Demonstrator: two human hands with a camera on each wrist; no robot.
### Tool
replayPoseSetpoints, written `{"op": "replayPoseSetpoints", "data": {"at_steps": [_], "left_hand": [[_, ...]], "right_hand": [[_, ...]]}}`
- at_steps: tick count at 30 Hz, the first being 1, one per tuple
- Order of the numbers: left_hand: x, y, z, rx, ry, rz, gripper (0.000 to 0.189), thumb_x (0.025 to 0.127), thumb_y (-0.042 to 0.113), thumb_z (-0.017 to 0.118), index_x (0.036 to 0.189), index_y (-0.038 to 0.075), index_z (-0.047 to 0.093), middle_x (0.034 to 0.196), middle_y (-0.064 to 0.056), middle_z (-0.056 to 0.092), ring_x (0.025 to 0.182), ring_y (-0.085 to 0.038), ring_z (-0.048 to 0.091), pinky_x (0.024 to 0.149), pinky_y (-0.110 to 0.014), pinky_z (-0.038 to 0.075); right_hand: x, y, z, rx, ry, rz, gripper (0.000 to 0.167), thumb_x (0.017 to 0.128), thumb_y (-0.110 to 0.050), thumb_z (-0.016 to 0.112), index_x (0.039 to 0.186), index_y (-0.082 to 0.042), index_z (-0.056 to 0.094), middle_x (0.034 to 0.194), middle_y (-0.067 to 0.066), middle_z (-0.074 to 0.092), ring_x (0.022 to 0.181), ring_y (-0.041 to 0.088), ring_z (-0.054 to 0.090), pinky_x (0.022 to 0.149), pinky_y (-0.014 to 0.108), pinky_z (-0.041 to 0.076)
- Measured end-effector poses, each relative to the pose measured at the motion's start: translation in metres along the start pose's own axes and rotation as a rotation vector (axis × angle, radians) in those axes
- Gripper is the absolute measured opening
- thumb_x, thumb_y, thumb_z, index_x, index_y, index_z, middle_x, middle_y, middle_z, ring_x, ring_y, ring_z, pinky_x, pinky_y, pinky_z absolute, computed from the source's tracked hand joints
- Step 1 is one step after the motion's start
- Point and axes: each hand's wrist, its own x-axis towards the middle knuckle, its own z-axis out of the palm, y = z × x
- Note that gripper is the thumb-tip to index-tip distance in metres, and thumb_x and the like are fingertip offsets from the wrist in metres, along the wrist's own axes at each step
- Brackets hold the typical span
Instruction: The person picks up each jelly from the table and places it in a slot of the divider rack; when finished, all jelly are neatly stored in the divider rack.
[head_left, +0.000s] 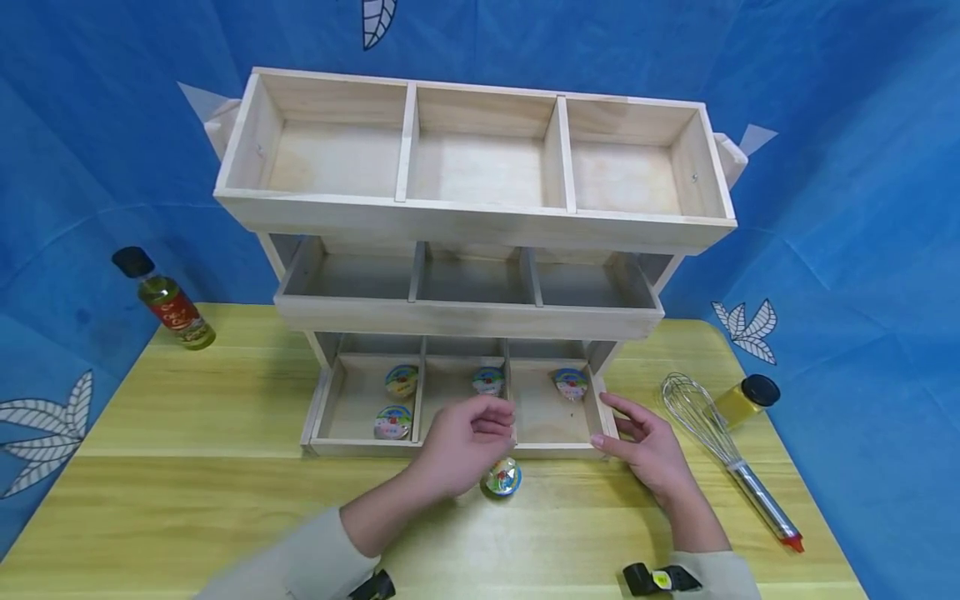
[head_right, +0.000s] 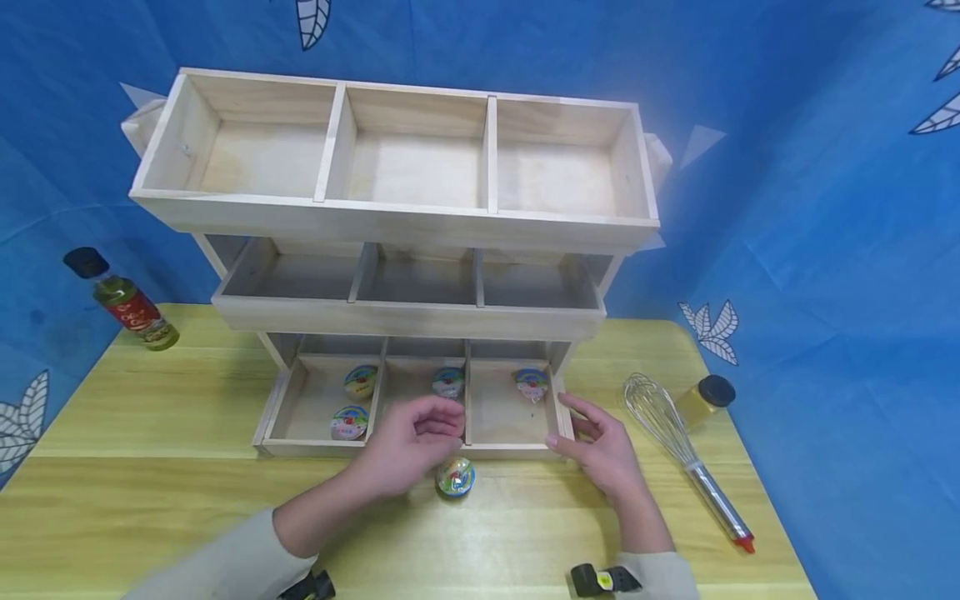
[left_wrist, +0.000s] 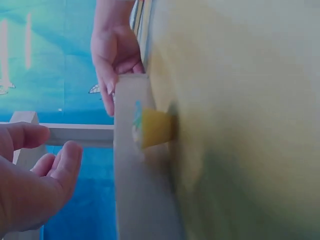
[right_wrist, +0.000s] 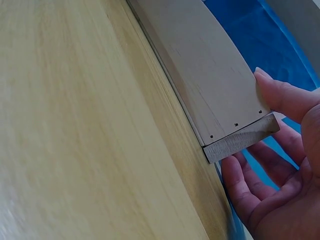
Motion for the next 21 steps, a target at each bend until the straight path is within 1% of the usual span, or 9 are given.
{"op": "replayPoseSetpoints", "data": {"at_steps": [3, 5, 7, 9, 11, 15, 17, 21], "left_hand": [[-0.021, -0.008, -0.006, -0.021, 0.011, -0.022, 0.026, 0.083, -0.008, 0.067, 0.109, -0.008, 0.066, 0.101, -0.015, 0.067, 0.090, -0.021, 0.065, 0.082, -0.026, 0.056], [-0.032, -0.014, -0.009, 0.001, 0.022, -0.049, 0.024, 0.083, -0.008, 0.067, 0.107, -0.008, 0.067, 0.098, -0.016, 0.068, 0.086, -0.020, 0.065, 0.076, -0.026, 0.056], [-0.040, -0.021, -0.011, 0.035, 0.034, -0.080, 0.025, 0.082, -0.007, 0.068, 0.107, -0.006, 0.068, 0.095, -0.014, 0.069, 0.084, -0.019, 0.066, 0.072, -0.025, 0.057], [-0.046, -0.028, -0.012, 0.064, 0.040, -0.102, 0.027, 0.080, -0.006, 0.069, 0.107, -0.005, 0.069, 0.095, -0.013, 0.070, 0.084, -0.020, 0.066, 0.071, -0.025, 0.057], [-0.048, -0.035, -0.011, 0.073, 0.043, -0.114, 0.030, 0.079, -0.006, 0.071, 0.109, -0.005, 0.069, 0.098, -0.014, 0.070, 0.087, -0.023, 0.068, 0.072, -0.027, 0.057], [-0.048, -0.044, -0.008, 0.050, 0.032, -0.132, 0.034, 0.080, -0.003, 0.073, 0.113, -0.003, 0.067, 0.109, -0.015, 0.068, 0.095, -0.028, 0.067, 0.078, -0.028, 0.057], [-0.048, -0.048, -0.007, 0.043, 0.025, -0.145, 0.034, 0.080, -0.002, 0.073, 0.114, -0.001, 0.067, 0.111, -0.014, 0.067, 0.096, -0.027, 0.067, 0.079, -0.028, 0.057], [-0.049, -0.052, -0.005, 0.040, 0.013, -0.158, 0.033, 0.080, -0.001, 0.074, 0.112, 0.000, 0.067, 0.108, -0.011, 0.068, 0.091, -0.021, 0.066, 0.077, -0.025, 0.056]], "right_hand": [[-0.001, -0.001, 0.000, 0.002, -0.003, 0.002, 0.069, 0.083, -0.003, 0.081, 0.144, -0.002, 0.050, 0.143, 0.026, 0.047, 0.124, 0.042, 0.052, 0.082, 0.027, 0.055], [-0.001, -0.002, 0.000, 0.004, -0.002, -0.002, 0.069, 0.083, -0.003, 0.081, 0.145, -0.001, 0.049, 0.143, 0.027, 0.047, 0.124, 0.043, 0.051, 0.082, 0.027, 0.055], [-0.001, -0.002, 0.000, 0.005, 0.001, -0.001, 0.069, 0.083, -0.002, 0.081, 0.144, -0.001, 0.050, 0.143, 0.026, 0.047, 0.124, 0.042, 0.051, 0.082, 0.027, 0.055], [-0.001, -0.003, -0.001, 0.002, 0.005, -0.001, 0.069, 0.083, -0.002, 0.081, 0.144, -0.001, 0.050, 0.143, 0.026, 0.047, 0.124, 0.042, 0.052, 0.082, 0.026, 0.055], [-0.001, -0.002, -0.001, -0.003, 0.006, -0.001, 0.069, 0.082, -0.003, 0.081, 0.144, -0.001, 0.050, 0.143, 0.025, 0.047, 0.123, 0.041, 0.052, 0.082, 0.027, 0.055], [-0.001, -0.001, 0.000, -0.004, 0.002, -0.003, 0.069, 0.082, -0.003, 0.082, 0.144, 0.000, 0.050, 0.142, 0.025, 0.049, 0.122, 0.040, 0.054, 0.082, 0.027, 0.056], [-0.001, 0.000, 0.000, -0.004, 0.003, -0.007, 0.069, 0.082, -0.003, 0.081, 0.144, 0.000, 0.050, 0.141, 0.026, 0.049, 0.122, 0.041, 0.054, 0.082, 0.027, 0.056], [-0.001, 0.000, 0.000, 0.002, 0.004, -0.011, 0.067, 0.083, -0.001, 0.080, 0.144, -0.001, 0.051, 0.140, 0.027, 0.050, 0.122, 0.042, 0.053, 0.081, 0.026, 0.055]]}}
